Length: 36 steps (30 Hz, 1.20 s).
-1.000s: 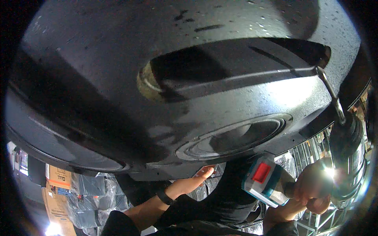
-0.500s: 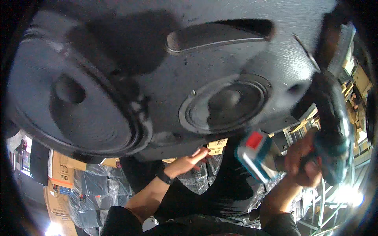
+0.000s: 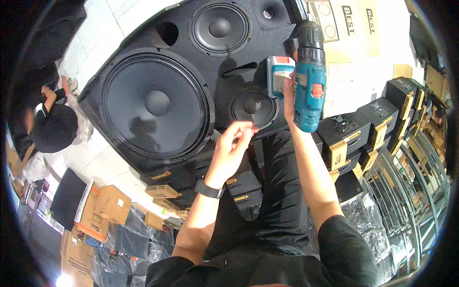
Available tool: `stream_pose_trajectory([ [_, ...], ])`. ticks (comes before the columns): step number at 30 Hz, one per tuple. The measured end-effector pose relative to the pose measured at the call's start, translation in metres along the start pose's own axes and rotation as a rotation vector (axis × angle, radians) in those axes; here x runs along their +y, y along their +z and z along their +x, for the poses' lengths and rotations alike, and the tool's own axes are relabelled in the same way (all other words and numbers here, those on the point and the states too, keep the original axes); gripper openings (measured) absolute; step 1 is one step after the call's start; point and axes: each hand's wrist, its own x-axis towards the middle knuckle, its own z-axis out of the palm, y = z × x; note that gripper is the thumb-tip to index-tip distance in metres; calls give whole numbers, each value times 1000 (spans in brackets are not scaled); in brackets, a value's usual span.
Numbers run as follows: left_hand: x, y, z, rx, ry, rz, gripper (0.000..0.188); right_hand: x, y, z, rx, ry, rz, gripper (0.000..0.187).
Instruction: The person uses a cordless drill to fasten screws into a large speaker enclosure, securing multiple speaker drivers. They repeatedly position screws, drive them with the drill, and reposition the enclosure to access different fastening points.
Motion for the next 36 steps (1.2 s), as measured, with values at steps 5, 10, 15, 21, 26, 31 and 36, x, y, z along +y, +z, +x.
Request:
stream_pose_trajectory([
  [5,8,5,39,218,193,229,22,38,9,2,39,-49,-8,78],
  [10,15,-11,102,468,543,951,28,64,-15,4,-104,-115,-108,81],
  [15,20,11,134,370,409,1352,43,67,-29,5,-321,92,337,76],
  [21,13,31,165,320,255,1501,67,59,-39,8,-320,-9,103,51],
  [26,10,3,214,24,-135,1298,75,61,-107,-34,-294,-2,142,66],
  [31,-13,-46,256,-377,-177,1003,67,83,-203,-101,-341,187,-24,40],
  [36,-23,-84,256,-325,-250,1212,60,113,-259,-146,-440,461,-113,35],
])
